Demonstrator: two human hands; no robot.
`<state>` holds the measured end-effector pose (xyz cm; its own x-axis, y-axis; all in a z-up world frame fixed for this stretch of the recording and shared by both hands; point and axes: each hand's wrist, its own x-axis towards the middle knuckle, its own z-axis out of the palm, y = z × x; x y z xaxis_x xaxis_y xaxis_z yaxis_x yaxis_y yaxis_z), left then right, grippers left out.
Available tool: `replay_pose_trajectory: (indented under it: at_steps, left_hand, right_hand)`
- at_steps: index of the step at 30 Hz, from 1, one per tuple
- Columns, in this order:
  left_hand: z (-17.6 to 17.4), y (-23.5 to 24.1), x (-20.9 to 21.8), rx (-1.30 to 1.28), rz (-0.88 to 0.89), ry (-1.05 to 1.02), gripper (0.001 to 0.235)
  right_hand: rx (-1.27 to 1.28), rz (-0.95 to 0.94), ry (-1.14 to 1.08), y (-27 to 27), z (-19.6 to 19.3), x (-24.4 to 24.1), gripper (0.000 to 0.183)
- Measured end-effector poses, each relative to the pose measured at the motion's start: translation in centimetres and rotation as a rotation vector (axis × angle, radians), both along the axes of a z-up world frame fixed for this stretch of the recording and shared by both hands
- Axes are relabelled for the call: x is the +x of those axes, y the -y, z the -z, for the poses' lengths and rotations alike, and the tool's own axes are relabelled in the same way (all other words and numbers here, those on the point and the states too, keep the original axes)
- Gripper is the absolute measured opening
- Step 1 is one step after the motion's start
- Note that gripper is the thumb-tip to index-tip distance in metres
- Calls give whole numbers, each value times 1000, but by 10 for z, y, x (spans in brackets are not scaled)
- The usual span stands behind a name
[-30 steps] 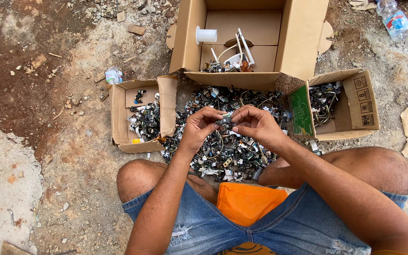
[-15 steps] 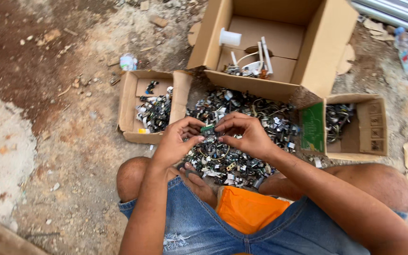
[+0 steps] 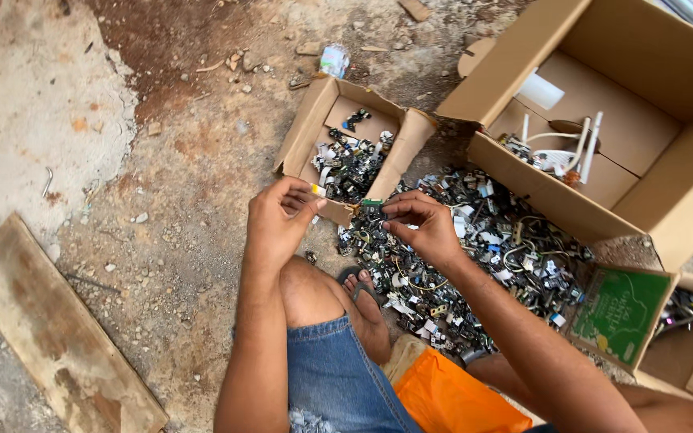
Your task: The person sits on the ground and sorts through a large pile of electronic components, picking up individual pieces, inspecting them, and placing them into separate cardboard boxes. The person handles circuit boards, wires, and small electronic parts by hand.
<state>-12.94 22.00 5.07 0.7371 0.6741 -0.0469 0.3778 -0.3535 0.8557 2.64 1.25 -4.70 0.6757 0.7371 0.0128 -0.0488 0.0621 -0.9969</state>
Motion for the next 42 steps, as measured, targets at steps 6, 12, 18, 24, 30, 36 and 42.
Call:
replay_pose_trajectory:
  at_steps: [6,12,18,24,30,36,42]
  left_hand:
    - [-9,5,5,-34,162,-134,27]
    - [-29,14,27,-10,370,-164,27]
    - [-35,23,39,30,448,-197,28]
    - [-18,21,42,67,475,-173,29]
    - [-10,22,45,75,490,-205,23]
    - [-9,23,46,100,555,-197,21]
    - [-5,33,53,100,732,-157,21]
  right_hand:
    - [-117,112,-31,-37,91,21,30]
    - [-516,343,185,-110,208,65,26]
    - [-511,473,-85,-149,235,77,25]
    - [-748,218,-37,-138,273,79,31]
    - [-557,278,-112,-97,242,48,28]
    - [-578,275,226,-15,250,-3,9]
    - [-717,268,413,90,274,-35,17]
